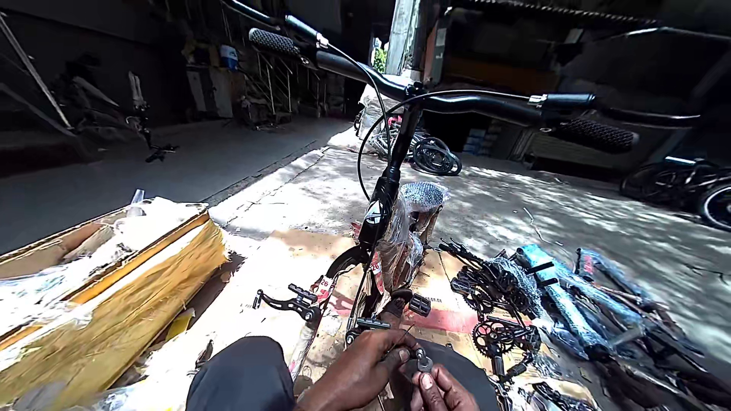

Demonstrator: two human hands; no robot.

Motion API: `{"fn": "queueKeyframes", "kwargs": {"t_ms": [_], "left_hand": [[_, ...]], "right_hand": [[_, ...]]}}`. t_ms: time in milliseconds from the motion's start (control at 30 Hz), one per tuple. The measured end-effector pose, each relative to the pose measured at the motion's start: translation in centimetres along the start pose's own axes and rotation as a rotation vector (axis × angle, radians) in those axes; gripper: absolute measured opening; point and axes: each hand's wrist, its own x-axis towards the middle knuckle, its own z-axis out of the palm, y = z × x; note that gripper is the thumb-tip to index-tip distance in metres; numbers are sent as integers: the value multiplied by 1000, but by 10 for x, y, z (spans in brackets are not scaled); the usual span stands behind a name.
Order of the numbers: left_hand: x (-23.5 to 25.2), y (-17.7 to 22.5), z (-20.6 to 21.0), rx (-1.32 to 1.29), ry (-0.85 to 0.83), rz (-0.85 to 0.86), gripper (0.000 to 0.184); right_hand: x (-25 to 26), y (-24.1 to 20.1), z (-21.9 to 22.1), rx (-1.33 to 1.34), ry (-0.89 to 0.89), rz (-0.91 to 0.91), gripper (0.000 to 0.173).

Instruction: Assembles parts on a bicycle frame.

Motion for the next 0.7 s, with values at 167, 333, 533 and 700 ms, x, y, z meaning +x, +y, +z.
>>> {"fn": "queueKeyframes", "kwargs": {"t_ms": [167, 333, 533, 700], "left_hand": [[-1, -4, 3, 82, 19, 48, 27], [-1, -1, 2, 100, 39, 80, 30], [8, 9, 7, 47, 132, 72, 33], [9, 5, 12, 107, 95, 93, 33]], "right_hand": [[6, 7, 18, -248, 140, -92, 26], [14, -10, -4, -485, -55, -50, 39], [42, -43, -38, -718, -274, -18, 41], [48, -70, -64, -1139, -474, -70, 44]]}}
